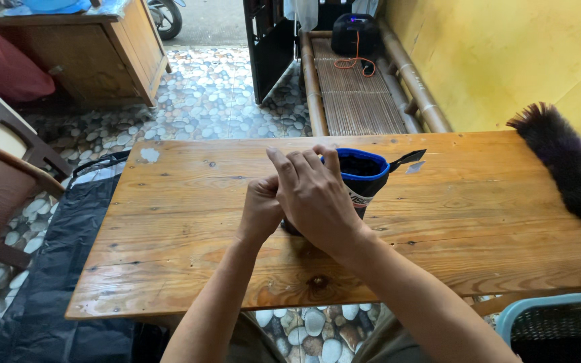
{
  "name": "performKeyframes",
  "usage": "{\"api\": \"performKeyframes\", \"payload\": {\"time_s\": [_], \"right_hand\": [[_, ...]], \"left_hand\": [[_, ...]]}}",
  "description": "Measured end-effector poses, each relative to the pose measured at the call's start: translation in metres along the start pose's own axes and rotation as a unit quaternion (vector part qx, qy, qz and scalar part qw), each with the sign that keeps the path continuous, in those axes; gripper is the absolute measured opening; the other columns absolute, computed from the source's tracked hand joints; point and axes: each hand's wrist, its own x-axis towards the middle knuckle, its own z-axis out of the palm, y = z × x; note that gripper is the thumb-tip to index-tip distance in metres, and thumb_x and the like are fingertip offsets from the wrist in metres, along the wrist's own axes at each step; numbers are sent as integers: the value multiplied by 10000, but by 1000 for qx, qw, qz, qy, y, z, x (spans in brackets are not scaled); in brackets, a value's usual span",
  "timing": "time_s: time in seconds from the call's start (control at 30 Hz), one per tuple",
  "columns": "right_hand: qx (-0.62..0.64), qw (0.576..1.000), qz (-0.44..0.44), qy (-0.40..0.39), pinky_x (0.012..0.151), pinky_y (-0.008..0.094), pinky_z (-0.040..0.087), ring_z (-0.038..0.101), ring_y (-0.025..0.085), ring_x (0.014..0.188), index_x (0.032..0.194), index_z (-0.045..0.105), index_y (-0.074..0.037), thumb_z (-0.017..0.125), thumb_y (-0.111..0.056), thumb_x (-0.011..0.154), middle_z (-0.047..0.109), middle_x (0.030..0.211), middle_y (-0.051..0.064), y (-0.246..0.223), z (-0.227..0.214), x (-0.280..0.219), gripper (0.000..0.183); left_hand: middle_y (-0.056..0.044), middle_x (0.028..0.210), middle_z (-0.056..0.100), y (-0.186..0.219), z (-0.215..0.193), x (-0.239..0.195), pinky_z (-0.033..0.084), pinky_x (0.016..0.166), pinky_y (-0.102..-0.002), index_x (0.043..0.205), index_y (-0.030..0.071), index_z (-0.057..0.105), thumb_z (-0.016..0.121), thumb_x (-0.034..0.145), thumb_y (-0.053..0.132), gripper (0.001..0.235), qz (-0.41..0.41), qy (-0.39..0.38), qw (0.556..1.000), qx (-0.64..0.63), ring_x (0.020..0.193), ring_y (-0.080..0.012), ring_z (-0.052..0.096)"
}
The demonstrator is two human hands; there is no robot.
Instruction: The person zips a small black bag, places it in a basket, and then cleans a larger black bag on a wooden table using a feather duster. The person wipes both sides of the larger bag and folds it.
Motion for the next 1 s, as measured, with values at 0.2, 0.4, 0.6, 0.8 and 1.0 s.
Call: {"api": "performKeyframes", "payload": {"time_s": [0.2, 0.4, 0.6, 0.8, 1.0], "right_hand": [[126, 988, 77, 51, 902, 401, 430, 628, 269, 888, 1167, 685, -112, 608, -101, 942, 604, 928, 66, 8, 5, -4, 238], [185, 974, 73, 109, 878, 409, 445, 651, 285, 829, 1052, 691, -114, 649, -71, 901, 633, 883, 58, 7, 6, -1, 162], [177, 972, 86, 131, 894, 413, 436, 645, 269, 785, 1002, 691, -131, 665, -71, 874, 626, 836, 42, 7, 7, -1, 144], [178, 968, 83, 154, 843, 446, 448, 615, 315, 715, 948, 665, -97, 630, -36, 858, 585, 777, 79, 5, 0, 4, 114], [165, 970, 82, 158, 838, 434, 454, 600, 304, 695, 948, 663, -82, 630, -23, 851, 553, 766, 78, 6, -2, 4, 118]], "left_hand": [[-93, 741, 724, -16, -15, 9, 551, 745, -337, 855, -4, 761, 735, 876, -55, 61, -3, -46, 999, 4, 811, -126, 604], [-111, 927, 746, -7, -33, 10, 549, 847, -343, 1134, -19, 711, 588, 1014, 97, 208, 57, -167, 983, -46, 920, -126, 604], [-157, 1105, 737, -20, -34, 7, 515, 969, -437, 1277, -16, 675, 512, 1056, 88, 294, 95, -164, 982, -8, 1047, -162, 591], [-120, 938, 722, -39, -35, 11, 546, 794, -353, 1204, -14, 686, 509, 1056, 103, 258, 96, -149, 984, -7, 905, -129, 569], [-139, 1068, 696, 12, -9, 4, 529, 866, -305, 1471, 34, 375, 457, 1055, 33, 424, 100, -148, 981, -75, 962, -142, 591]]}}
